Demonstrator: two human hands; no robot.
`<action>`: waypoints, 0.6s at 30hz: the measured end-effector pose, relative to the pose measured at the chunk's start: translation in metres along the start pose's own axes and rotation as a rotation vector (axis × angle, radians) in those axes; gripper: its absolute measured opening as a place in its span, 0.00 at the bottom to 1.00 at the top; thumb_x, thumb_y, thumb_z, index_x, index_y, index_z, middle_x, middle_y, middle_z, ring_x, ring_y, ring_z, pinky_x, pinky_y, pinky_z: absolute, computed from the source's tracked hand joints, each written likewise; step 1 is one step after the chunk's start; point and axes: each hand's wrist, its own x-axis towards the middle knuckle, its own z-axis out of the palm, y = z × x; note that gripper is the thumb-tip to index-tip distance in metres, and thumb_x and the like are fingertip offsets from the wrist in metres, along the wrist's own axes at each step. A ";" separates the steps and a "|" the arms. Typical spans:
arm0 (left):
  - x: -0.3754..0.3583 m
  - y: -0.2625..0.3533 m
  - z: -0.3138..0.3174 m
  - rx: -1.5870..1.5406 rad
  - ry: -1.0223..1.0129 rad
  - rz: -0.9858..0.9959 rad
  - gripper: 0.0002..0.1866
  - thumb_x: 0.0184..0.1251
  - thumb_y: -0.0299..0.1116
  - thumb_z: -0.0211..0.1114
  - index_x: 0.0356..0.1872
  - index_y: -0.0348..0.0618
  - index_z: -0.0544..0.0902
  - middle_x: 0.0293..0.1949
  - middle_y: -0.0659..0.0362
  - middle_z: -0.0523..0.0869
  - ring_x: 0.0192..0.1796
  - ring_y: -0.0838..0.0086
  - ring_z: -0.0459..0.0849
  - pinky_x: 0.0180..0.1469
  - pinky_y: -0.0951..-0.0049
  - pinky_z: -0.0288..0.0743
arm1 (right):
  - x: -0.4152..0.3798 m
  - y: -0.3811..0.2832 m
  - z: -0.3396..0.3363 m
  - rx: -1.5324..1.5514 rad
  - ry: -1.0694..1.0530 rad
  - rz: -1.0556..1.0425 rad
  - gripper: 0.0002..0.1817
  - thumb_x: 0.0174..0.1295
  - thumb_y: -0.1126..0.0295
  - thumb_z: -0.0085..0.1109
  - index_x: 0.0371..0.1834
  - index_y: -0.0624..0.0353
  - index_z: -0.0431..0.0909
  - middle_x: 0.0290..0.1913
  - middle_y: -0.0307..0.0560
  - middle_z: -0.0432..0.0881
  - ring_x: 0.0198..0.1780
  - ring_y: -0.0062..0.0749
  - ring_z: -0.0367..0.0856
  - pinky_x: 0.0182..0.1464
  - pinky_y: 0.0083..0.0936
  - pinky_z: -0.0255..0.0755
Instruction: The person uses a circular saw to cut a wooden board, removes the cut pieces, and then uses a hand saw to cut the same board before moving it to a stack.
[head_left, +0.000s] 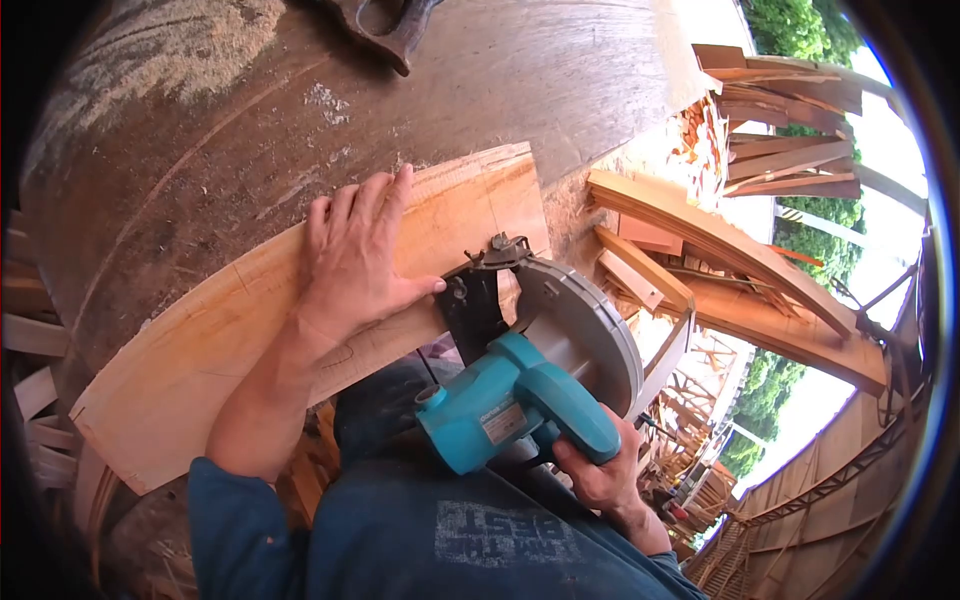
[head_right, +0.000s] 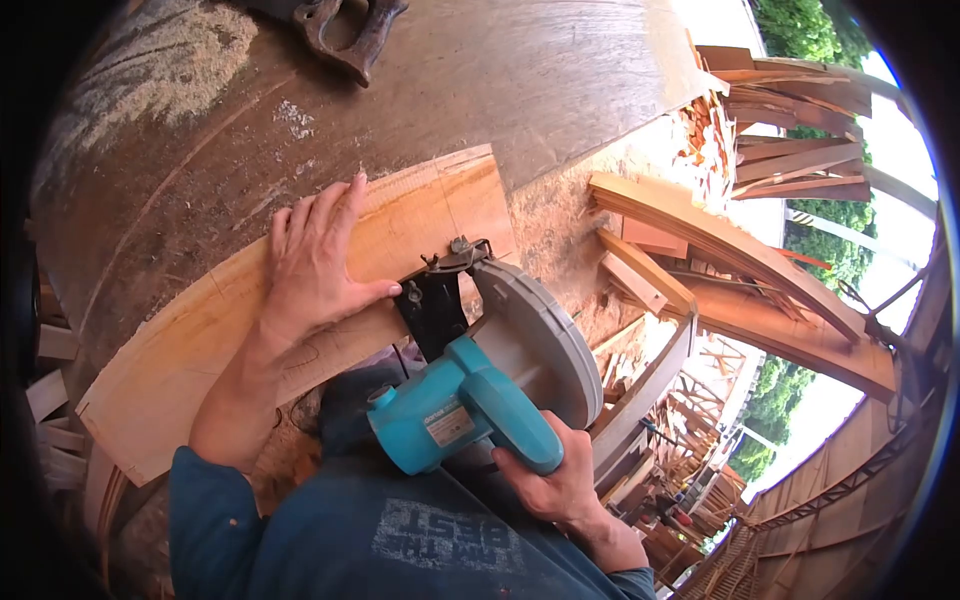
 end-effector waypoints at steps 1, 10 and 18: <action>0.000 0.001 -0.002 -0.010 -0.023 -0.022 0.66 0.35 0.57 0.83 0.79 0.47 0.60 0.68 0.55 0.71 0.67 0.60 0.70 0.71 0.55 0.55 | 0.001 -0.002 0.000 -0.006 0.003 -0.007 0.14 0.56 0.70 0.71 0.42 0.65 0.81 0.32 0.51 0.86 0.33 0.36 0.87 0.39 0.28 0.77; 0.001 0.001 -0.003 -0.022 -0.020 -0.021 0.64 0.35 0.52 0.85 0.78 0.46 0.61 0.68 0.55 0.72 0.67 0.61 0.70 0.72 0.57 0.54 | 0.002 0.000 0.000 0.005 -0.008 -0.030 0.14 0.56 0.71 0.71 0.43 0.65 0.81 0.30 0.50 0.85 0.31 0.34 0.85 0.36 0.28 0.76; 0.001 0.002 -0.006 -0.033 -0.041 -0.034 0.62 0.37 0.52 0.84 0.78 0.45 0.62 0.68 0.55 0.72 0.68 0.60 0.70 0.72 0.57 0.54 | 0.003 0.002 0.000 0.018 -0.009 -0.016 0.15 0.55 0.71 0.71 0.44 0.65 0.81 0.30 0.49 0.84 0.30 0.33 0.85 0.36 0.28 0.76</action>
